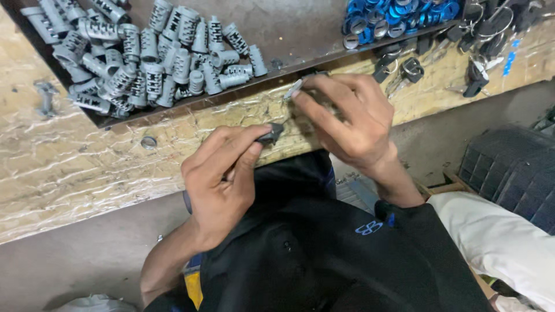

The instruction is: The person sits at a workbench and assembles small lock components by hand. They pick gray cylindrical lock bodies from a tray, press blue circular discs and small black key parts onto them, and place the assembled units on the bench, repeating the cycle with new parts.

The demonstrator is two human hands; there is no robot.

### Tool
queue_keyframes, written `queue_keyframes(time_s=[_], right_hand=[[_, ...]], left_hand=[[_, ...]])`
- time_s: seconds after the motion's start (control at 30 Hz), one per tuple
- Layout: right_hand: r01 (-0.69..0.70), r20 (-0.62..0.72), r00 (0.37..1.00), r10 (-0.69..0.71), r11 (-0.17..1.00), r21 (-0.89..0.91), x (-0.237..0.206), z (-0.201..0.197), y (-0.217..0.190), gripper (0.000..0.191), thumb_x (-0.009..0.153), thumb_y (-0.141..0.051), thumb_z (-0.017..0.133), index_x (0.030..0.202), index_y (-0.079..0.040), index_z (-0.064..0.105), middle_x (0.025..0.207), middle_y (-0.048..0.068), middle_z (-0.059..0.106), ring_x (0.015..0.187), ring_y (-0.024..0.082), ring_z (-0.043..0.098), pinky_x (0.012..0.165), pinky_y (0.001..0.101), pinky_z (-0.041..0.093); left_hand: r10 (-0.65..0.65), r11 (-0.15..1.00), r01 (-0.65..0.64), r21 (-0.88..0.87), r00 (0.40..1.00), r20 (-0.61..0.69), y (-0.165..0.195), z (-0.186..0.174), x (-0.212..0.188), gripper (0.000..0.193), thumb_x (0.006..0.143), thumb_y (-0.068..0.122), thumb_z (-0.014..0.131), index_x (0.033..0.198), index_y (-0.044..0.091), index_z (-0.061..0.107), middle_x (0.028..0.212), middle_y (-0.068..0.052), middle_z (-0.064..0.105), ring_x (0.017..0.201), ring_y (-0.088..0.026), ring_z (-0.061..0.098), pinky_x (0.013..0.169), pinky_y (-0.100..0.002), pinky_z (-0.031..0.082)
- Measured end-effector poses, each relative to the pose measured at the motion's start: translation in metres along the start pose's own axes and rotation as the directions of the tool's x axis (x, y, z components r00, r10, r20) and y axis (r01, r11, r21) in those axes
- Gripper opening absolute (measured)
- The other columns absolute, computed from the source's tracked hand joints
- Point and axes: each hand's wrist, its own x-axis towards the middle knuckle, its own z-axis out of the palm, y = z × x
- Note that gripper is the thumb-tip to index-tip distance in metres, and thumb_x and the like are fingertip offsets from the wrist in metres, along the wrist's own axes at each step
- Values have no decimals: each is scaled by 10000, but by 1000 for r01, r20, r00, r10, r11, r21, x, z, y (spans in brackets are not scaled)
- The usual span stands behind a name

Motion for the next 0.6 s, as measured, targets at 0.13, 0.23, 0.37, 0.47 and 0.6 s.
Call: queue_keyframes(time_s=[0.13, 0.23, 0.37, 0.47, 0.6], right_hand=[[-43, 73, 995, 67, 957, -288, -7, -15, 12, 317, 905, -18, 771, 1220, -59, 772, 1254, 57, 719, 942, 247, 648, 798, 351, 534], [-130, 66, 985, 158, 942, -311, -6, -33, 16, 344, 806, 75, 741, 1138, -7, 779, 1146, 90, 765, 867, 256, 670, 764, 369, 554], [-219, -148, 971, 188, 949, -227, 0, -43, 31, 277, 845, 46, 708, 1109, -28, 752, 1072, 87, 734, 837, 245, 663, 728, 356, 531], [-164, -133, 982, 132, 949, -269, 12, -37, 65, 228, 875, 25, 683, 1087, -44, 732, 1017, 85, 711, 814, 238, 657, 701, 346, 514], [49, 198, 979, 44, 896, -441, 33, -18, 122, 165, 914, -4, 649, 1057, -65, 705, 944, 82, 679, 784, 227, 650, 665, 333, 491]], left_hand=[[50, 991, -42, -123, 997, 57, 5, 7, 15, 211, 982, -94, 663, 1145, 25, 726, 1002, -110, 710, 710, -124, 597, 621, -226, 454], [210, 970, -197, -140, 974, 86, -5, 12, 22, 247, 967, -95, 679, 1163, 51, 713, 1058, -112, 689, 788, -168, 654, 675, -247, 516], [524, 795, -556, 244, 831, 186, -36, 5, 23, 458, 816, -46, 701, 1246, 111, 718, 1137, -160, 645, 793, -237, 644, 695, -340, 540], [467, 664, -542, 514, 838, 280, -55, -4, 14, 554, 820, 7, 723, 1355, 138, 669, 1222, -142, 615, 986, -278, 687, 809, -381, 565], [414, 709, -491, 507, 871, 265, -64, -11, 3, 539, 823, 16, 734, 1347, 114, 659, 1251, -159, 620, 1024, -298, 687, 826, -405, 568]])
